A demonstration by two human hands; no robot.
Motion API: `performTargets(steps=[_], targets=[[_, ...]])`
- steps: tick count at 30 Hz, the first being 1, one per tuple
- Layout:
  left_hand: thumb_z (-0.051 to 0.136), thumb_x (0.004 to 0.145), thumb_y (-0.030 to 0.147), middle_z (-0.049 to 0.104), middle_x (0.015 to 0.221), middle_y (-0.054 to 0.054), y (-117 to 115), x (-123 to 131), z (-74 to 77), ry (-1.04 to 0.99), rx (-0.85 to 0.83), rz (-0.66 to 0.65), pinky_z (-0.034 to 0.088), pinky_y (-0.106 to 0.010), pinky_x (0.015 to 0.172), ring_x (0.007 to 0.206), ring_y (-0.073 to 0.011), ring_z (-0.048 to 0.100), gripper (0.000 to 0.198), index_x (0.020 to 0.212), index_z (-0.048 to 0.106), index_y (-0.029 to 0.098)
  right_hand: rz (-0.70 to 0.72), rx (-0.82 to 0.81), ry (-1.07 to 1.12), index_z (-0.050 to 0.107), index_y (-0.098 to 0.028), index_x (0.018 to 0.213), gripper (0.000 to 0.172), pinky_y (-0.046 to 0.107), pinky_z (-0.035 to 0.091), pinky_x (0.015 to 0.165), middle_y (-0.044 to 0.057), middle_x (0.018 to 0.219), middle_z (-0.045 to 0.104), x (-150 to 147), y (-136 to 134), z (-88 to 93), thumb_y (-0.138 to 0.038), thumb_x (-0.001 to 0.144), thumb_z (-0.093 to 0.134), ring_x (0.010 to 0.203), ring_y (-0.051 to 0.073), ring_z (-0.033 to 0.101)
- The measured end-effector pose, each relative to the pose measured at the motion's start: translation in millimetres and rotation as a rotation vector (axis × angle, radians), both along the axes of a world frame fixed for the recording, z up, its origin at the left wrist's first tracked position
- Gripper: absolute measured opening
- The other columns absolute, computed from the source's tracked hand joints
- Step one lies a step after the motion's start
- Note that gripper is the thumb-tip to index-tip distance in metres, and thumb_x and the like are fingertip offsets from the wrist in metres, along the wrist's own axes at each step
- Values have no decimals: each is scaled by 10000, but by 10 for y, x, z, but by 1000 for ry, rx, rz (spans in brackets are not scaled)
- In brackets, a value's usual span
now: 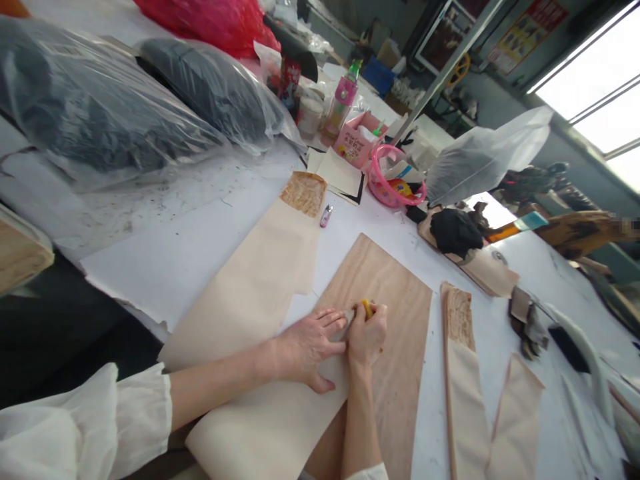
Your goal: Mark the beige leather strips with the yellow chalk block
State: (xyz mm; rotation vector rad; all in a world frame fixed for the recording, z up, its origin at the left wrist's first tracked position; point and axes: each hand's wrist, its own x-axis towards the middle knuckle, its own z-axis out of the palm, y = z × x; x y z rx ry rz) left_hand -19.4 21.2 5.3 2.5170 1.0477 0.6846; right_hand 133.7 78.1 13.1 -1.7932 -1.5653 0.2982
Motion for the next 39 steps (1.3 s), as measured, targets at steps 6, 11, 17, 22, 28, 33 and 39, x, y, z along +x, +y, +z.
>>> performTargets(steps=[6,11,17,22,28,33,39], targets=[[714,637,642,433,1443,-195,-6,-16,15,-22,-34,-1,228,-506,1165,1378,-374,356,759,1227,612,176,52,-19,36,523,-224,854,173,298,452,680,8,796,618,110,-267,107,-391,891,550,721,190,588],[709,667,615,439,1450,-202,13,-9,25,6,-33,-18,207,-493,1177,1378,-366,360,693,1186,628,163,101,-36,-29,526,-231,787,159,368,410,836,28,823,603,75,-251,-51,-361,875,550,846,227,550],[723,641,618,466,1416,-209,35,12,9,1,-19,5,227,-494,1164,1365,-378,373,686,1140,647,152,-7,-6,36,474,-229,848,143,301,442,677,7,781,599,25,-34,-40,-354,910,505,712,192,576],[717,634,635,471,1399,-190,33,5,11,-11,-14,11,249,-513,1149,1350,-385,381,716,1173,637,172,28,4,41,494,-225,861,155,301,445,684,10,789,607,112,-277,54,-372,907,506,729,194,584],[704,659,618,460,1414,-196,39,5,3,4,10,-3,214,-494,1166,1352,-365,382,670,1156,643,172,91,1,-9,502,-235,739,180,364,399,798,22,774,572,83,-189,-46,-367,855,544,821,231,516],[726,624,629,467,1408,-196,12,16,-22,-3,25,19,249,-496,1142,1336,-378,401,702,1152,652,174,-71,42,107,485,-226,794,201,297,424,651,-7,734,562,133,35,5,-409,860,537,692,186,528],[737,610,645,481,1388,-198,29,-95,35,30,48,-72,263,-494,1134,1314,-371,429,720,1158,662,183,-198,66,216,510,-205,831,323,270,431,585,-18,728,575,447,-110,317,-520,844,580,651,164,532]])
